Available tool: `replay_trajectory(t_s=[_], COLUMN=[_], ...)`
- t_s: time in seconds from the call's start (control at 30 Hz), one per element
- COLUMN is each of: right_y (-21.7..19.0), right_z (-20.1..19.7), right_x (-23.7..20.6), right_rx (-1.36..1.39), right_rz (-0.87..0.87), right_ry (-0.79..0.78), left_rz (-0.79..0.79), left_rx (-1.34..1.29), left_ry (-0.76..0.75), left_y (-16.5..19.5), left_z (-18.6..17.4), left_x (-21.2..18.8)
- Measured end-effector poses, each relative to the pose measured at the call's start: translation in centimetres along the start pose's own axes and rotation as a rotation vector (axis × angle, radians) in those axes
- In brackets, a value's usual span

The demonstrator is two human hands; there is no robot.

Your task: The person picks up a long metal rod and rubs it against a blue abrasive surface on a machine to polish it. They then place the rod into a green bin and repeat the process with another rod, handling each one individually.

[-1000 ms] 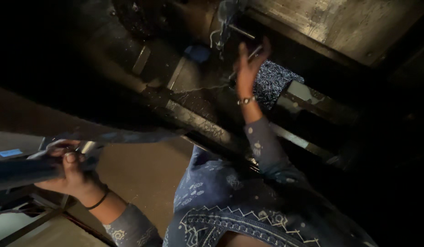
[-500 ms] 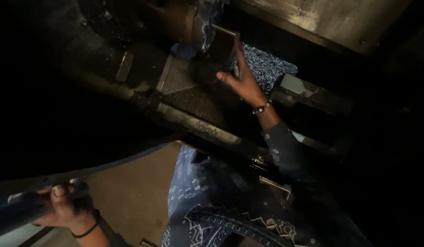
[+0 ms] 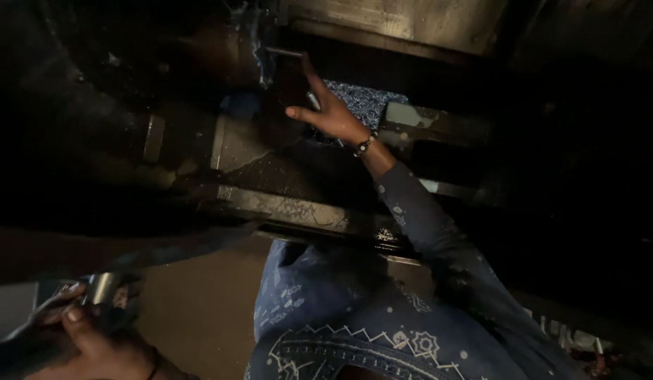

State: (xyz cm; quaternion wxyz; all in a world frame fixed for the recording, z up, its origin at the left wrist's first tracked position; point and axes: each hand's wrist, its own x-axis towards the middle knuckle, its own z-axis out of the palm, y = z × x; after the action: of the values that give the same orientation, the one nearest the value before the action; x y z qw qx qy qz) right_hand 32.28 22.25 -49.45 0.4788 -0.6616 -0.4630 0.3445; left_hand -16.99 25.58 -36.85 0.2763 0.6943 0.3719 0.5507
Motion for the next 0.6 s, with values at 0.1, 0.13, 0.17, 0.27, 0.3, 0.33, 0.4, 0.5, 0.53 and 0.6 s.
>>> replay_trajectory(t_s=[0.1,0.13,0.17,0.27,0.3,0.33,0.4,0.5,0.53,0.6], right_y=[-0.8,-0.9,-0.9,-0.4,-0.1,0.2,0.6,0.6,0.3,-0.4], right_z=[-0.4,-0.5,-0.6,-0.8,-0.8,-0.8,-0.5,-0.5,-0.6,-0.8], right_x=[0.2,0.1,0.0,-0.1,-0.1,-0.2,0.1,0.3,0.3,-0.1], right_rx=[0.012,0.025,0.049,0.108,0.119,0.128,-0.176,-0.041,0.103,0.198], right_rz=[-0.026,-0.038,0.025,0.185,0.222,0.258,-0.185,-0.025,0.170,0.177], right_ry=[0.007,0.010,0.005,-0.003,-0.005,-0.006,0.127,0.090,0.033,0.022], left_rz=[0.115,0.137,0.149,0.176,0.187,0.200,0.140,0.051,0.108,0.129], left_rx=[0.050,0.047,0.040,0.020,0.016,0.017,0.060,0.104,0.073,0.005], left_ry=[-0.019,-0.042,-0.041,0.006,0.026,0.045,0.102,0.139,0.106,0.089], left_y=[-0.8,-0.9,-1.0,-0.8,-0.6,-0.5,0.0,1.2,1.5,2.0], left_z=[0.3,0.3,0.4,1.0,1.3,1.6,2.3,2.8,3.1,3.4], left_x=[1.5,1.7,1.6,1.5,1.7,1.9,2.5,2.7,2.7,2.6])
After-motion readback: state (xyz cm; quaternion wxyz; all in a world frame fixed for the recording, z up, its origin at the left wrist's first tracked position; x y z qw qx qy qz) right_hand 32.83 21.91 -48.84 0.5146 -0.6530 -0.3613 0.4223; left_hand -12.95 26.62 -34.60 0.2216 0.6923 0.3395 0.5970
